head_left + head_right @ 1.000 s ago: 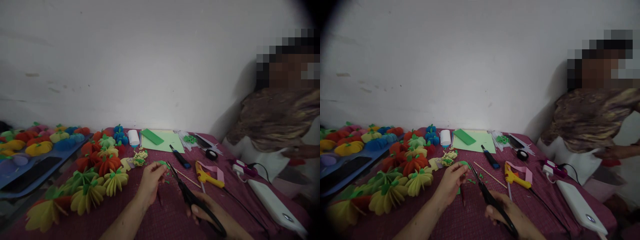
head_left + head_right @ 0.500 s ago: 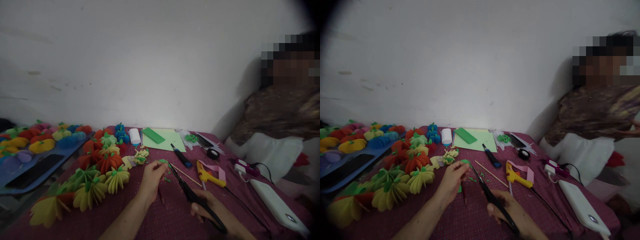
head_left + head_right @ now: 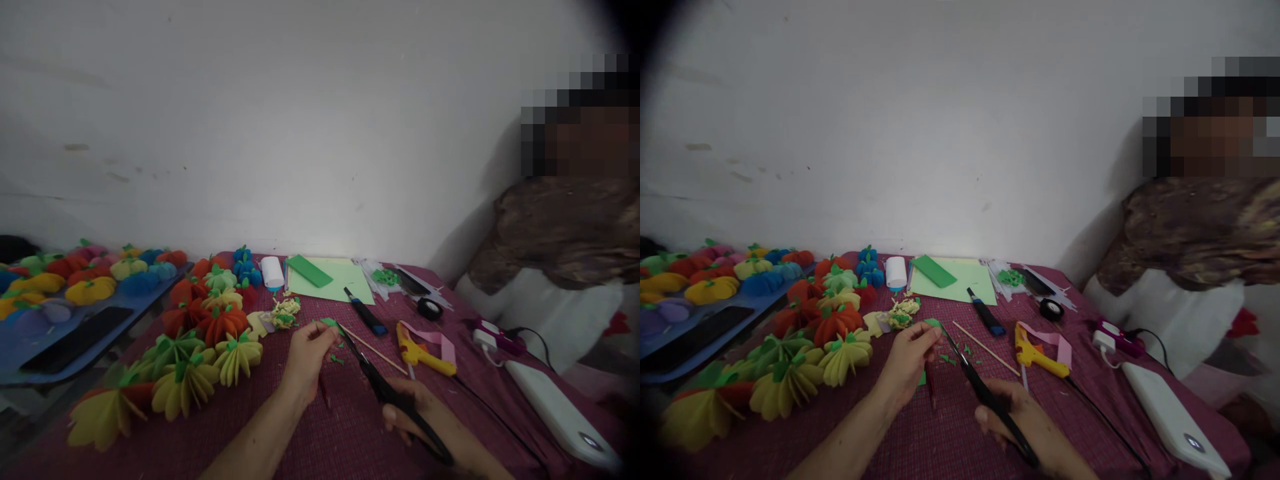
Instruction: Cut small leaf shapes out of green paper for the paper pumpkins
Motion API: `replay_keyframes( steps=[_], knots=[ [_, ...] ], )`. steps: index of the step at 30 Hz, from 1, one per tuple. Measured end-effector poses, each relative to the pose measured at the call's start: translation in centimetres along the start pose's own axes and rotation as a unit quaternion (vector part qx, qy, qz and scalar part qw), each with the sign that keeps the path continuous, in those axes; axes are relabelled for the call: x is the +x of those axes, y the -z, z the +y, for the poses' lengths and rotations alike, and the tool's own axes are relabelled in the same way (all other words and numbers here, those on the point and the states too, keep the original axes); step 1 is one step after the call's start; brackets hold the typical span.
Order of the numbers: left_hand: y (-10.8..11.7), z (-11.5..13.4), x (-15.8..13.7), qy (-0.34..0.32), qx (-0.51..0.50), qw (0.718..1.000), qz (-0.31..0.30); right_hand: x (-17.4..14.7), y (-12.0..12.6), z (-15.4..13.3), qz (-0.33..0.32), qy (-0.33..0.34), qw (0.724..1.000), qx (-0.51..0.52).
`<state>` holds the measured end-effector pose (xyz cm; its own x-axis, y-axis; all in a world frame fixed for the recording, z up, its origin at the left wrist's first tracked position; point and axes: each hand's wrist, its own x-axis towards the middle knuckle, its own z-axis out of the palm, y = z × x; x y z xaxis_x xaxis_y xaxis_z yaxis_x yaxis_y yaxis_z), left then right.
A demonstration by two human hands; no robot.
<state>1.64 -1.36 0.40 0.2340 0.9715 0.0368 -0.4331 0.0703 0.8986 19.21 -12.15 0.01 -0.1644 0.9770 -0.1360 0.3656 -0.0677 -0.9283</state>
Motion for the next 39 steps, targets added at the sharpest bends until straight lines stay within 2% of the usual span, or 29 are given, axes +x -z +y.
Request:
replay_keyframes(
  steps=[13,25,29,32,36,38,39],
  knots=[
    [-0.2,0.2,-0.1,0.007,-0.015,1.0,0.01,0.1,-0.8,-0.7,0.017,-0.03,0.999,0.014],
    [-0.4,0.4,-0.3,0.046,-0.074,0.996,0.011,0.3,-1.1,-0.2,0.03,-0.02,0.999,0.027],
    [-0.3,0.3,-0.2,0.049,-0.09,0.995,0.005,0.4,-1.3,0.0,0.062,-0.03,0.996,0.049],
    [-0.2,0.4,-0.1,0.038,-0.092,0.995,-0.002,1.2,-1.1,0.1,0.122,-0.017,0.99,0.067],
    [-0.1,0.6,-0.1,0.01,-0.083,0.997,-0.005,3.3,-0.2,0.2,0.182,0.001,0.983,-0.016],
    [0.0,0.6,-0.1,-0.004,-0.082,0.997,-0.002,4.6,0.2,0.2,0.224,0.019,0.966,-0.13],
    [0.1,0.5,0.0,-0.008,-0.081,0.997,-0.001,5.3,0.3,0.2,0.244,0.007,0.945,-0.218]
  ],
)
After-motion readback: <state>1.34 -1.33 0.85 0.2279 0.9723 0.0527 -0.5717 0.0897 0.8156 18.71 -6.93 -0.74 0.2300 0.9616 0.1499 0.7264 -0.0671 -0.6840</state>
